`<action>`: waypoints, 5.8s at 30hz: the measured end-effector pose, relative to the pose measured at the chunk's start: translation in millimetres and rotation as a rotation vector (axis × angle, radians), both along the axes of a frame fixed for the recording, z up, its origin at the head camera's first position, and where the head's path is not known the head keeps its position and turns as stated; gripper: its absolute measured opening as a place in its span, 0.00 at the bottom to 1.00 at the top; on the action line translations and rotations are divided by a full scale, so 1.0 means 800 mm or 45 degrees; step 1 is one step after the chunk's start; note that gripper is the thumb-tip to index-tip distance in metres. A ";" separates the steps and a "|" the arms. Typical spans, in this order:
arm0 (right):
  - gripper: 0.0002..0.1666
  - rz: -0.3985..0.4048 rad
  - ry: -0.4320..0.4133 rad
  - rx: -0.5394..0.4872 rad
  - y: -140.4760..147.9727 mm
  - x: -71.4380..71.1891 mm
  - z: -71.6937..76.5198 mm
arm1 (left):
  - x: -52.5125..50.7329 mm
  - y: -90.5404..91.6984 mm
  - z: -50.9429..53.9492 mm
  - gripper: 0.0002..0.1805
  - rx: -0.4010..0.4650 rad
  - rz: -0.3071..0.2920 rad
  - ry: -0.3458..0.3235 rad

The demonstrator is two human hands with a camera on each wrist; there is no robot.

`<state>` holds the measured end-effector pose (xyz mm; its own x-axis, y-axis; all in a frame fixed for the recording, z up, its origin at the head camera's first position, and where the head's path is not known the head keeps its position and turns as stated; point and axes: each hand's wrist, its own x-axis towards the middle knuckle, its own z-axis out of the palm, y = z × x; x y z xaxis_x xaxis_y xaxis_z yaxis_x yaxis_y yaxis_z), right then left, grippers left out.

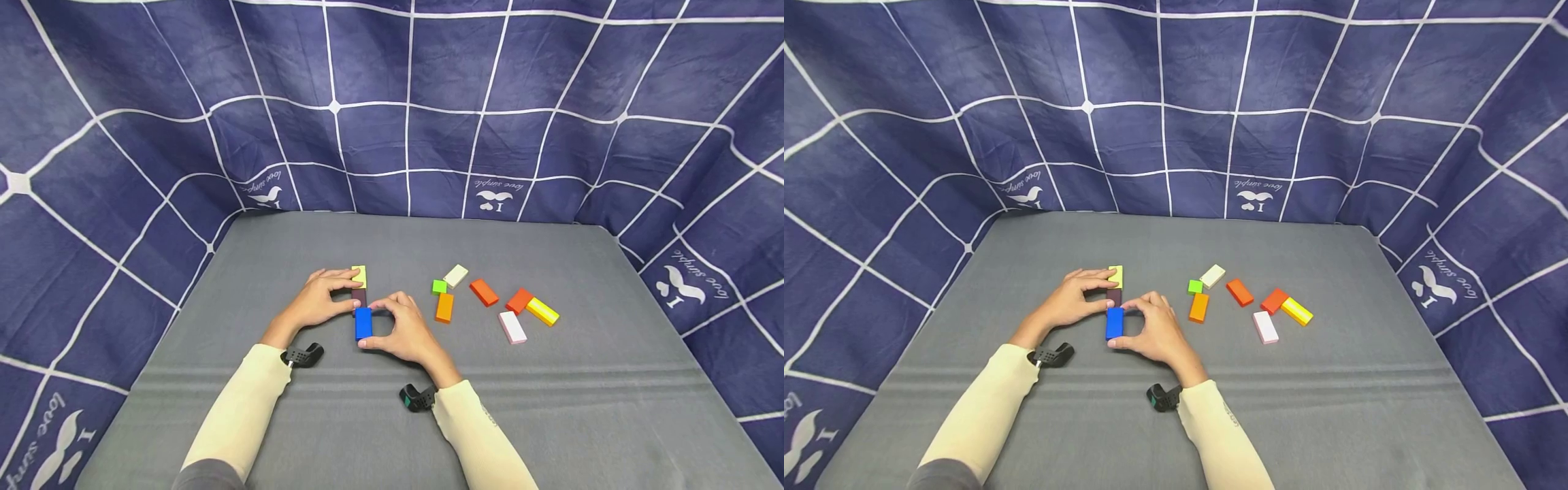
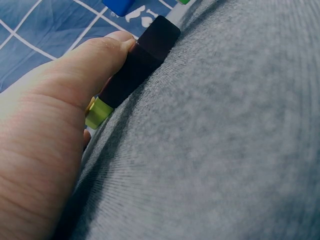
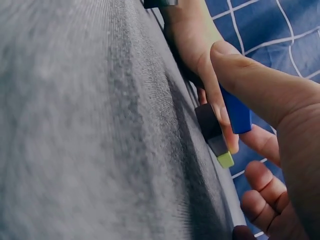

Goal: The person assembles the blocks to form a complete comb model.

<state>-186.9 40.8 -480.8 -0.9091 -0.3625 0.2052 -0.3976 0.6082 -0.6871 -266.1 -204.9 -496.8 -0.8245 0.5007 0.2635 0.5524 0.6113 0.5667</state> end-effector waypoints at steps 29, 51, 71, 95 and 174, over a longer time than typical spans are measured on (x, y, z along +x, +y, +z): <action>0.40 -0.119 -0.022 0.228 -0.013 0.004 -0.004 | -0.003 0.006 -0.003 0.23 0.009 -0.016 0.014; 0.42 -0.206 0.001 0.282 -0.028 0.014 -0.015 | -0.009 -0.003 -0.008 0.22 0.031 -0.079 -0.039; 0.34 -0.007 -0.070 -0.038 -0.004 0.006 0.016 | -0.012 -0.004 -0.001 0.23 0.024 -0.077 -0.023; 0.21 -0.126 0.179 -0.234 0.063 -0.033 0.073 | -0.010 0.000 -0.002 0.23 0.014 -0.063 -0.031; 0.22 -0.579 0.028 -0.012 0.118 -0.064 -0.004 | -0.012 -0.001 -0.004 0.23 0.023 -0.070 0.005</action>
<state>-238.3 135.1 -483.9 -0.9708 0.0743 0.2280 -0.1066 0.7179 -0.6879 -276.0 -205.8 -499.9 -0.7949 0.5404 0.2759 0.5870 0.5698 0.5751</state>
